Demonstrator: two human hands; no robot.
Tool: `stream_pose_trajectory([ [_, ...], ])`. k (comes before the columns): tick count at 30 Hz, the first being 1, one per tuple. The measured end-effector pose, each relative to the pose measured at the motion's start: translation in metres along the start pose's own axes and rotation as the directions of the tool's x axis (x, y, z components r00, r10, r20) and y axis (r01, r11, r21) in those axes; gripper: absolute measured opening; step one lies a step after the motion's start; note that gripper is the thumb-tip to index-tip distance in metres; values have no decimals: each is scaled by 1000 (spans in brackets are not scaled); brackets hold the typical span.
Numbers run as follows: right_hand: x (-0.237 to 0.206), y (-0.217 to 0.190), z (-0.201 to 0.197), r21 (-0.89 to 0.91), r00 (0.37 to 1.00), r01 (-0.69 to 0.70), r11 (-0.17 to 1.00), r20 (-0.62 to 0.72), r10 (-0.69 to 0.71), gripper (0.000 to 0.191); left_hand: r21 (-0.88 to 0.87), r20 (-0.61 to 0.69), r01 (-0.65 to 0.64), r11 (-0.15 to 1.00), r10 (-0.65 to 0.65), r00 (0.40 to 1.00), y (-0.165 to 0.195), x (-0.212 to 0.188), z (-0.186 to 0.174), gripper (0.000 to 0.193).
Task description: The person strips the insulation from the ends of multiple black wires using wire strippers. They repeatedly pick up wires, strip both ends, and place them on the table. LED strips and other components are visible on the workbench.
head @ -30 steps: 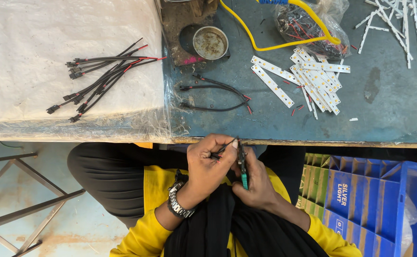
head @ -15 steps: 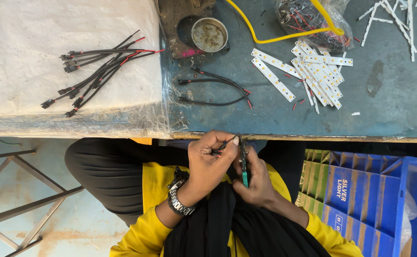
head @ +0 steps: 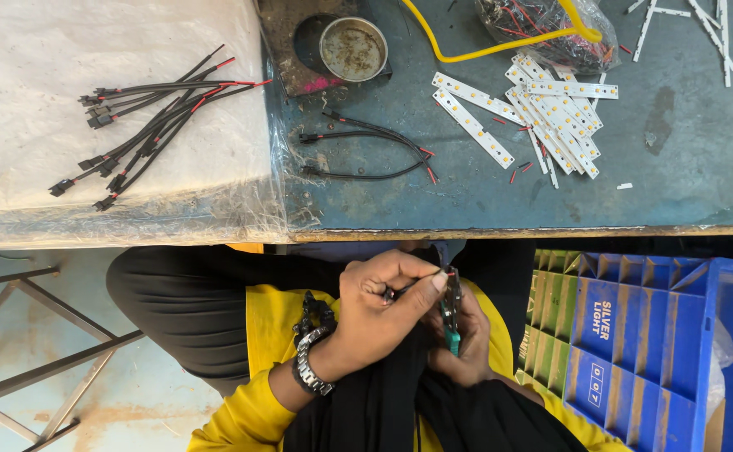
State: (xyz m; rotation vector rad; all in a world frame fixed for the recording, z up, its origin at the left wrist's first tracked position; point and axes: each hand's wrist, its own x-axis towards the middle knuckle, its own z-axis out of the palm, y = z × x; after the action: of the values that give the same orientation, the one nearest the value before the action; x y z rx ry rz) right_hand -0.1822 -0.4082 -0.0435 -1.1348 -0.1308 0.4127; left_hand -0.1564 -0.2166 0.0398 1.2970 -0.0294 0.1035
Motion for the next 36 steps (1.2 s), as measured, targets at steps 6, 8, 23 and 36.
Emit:
stream_pose_trajectory([
  [6, 10, -17, 11, -85, 1000, 26, 996, 14, -25, 70, -29, -18, -3, 1000, 2, 1000, -4, -6, -5, 5],
  [8, 23, -40, -1, -36, 1000, -8, 999, 24, 8, 73, 241, -128, 8, 970, 24, 991, 5, -5, -16, 2],
  [23, 34, -71, 0, -50, 924, -282, 958, 254, 286, 91, 216, -195, 78, 973, -35, 980, -22, 7, -20, 5],
  [36, 32, -68, 11, -137, 880, -368, 920, 269, 392, 86, 360, -189, 32, 932, 39, 981, -5, 10, -17, 8],
])
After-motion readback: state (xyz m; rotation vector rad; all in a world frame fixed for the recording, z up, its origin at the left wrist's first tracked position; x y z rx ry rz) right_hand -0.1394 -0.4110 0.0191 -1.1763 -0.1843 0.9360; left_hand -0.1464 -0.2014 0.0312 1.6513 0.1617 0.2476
